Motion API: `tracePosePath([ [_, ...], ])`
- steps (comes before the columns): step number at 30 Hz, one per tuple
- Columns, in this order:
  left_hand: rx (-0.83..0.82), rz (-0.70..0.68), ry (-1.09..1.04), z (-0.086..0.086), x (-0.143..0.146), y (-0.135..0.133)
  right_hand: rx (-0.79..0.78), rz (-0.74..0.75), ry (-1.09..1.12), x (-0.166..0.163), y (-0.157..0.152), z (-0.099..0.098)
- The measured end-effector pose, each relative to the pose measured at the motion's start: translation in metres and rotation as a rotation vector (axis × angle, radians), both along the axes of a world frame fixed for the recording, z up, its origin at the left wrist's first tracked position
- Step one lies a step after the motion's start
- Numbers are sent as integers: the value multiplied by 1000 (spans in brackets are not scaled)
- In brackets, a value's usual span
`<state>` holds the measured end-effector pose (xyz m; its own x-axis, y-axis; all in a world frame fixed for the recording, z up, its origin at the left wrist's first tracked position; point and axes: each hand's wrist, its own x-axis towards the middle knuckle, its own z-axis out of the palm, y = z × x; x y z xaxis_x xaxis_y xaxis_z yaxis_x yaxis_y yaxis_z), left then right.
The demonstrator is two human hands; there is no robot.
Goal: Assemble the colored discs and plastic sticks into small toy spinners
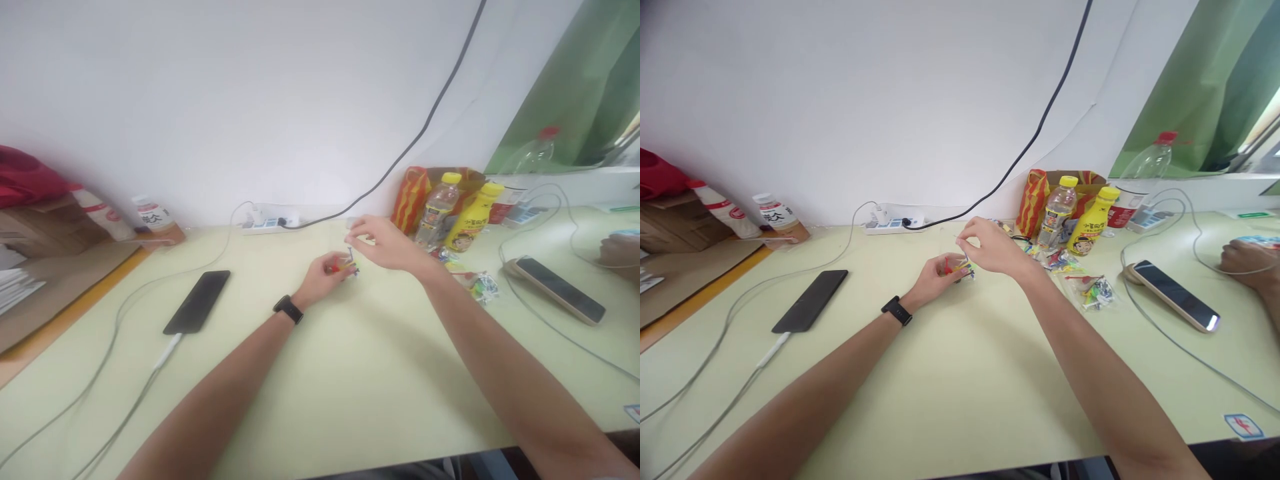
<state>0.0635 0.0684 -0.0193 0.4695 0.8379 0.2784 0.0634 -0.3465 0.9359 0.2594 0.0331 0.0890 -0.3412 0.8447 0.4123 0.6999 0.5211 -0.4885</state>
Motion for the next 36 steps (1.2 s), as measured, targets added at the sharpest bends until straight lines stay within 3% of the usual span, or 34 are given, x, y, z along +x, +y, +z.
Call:
tracePosePath([
  [4, 20, -80, 18, 15, -2, -3, -26, 126, -144, 5, -8, 6],
  [15, 9, -99, 37, 47, -12, 7, 83, -3, -198, 6, -10, 17],
  [23, 107, -16, 53, 59, -25, 17, 80, -29, 113, 14, 9, 2],
  [26, 144, 14, 80, 60, -31, 21, -26, 40, 318, 13, 14, -4],
  [30, 158, 31, 113, 60, -38, 26, -255, 140, 353, 12, 19, -14],
  [36, 102, 43, 2, 71, -51, 29, -316, 163, 509, 15, 21, -14],
])
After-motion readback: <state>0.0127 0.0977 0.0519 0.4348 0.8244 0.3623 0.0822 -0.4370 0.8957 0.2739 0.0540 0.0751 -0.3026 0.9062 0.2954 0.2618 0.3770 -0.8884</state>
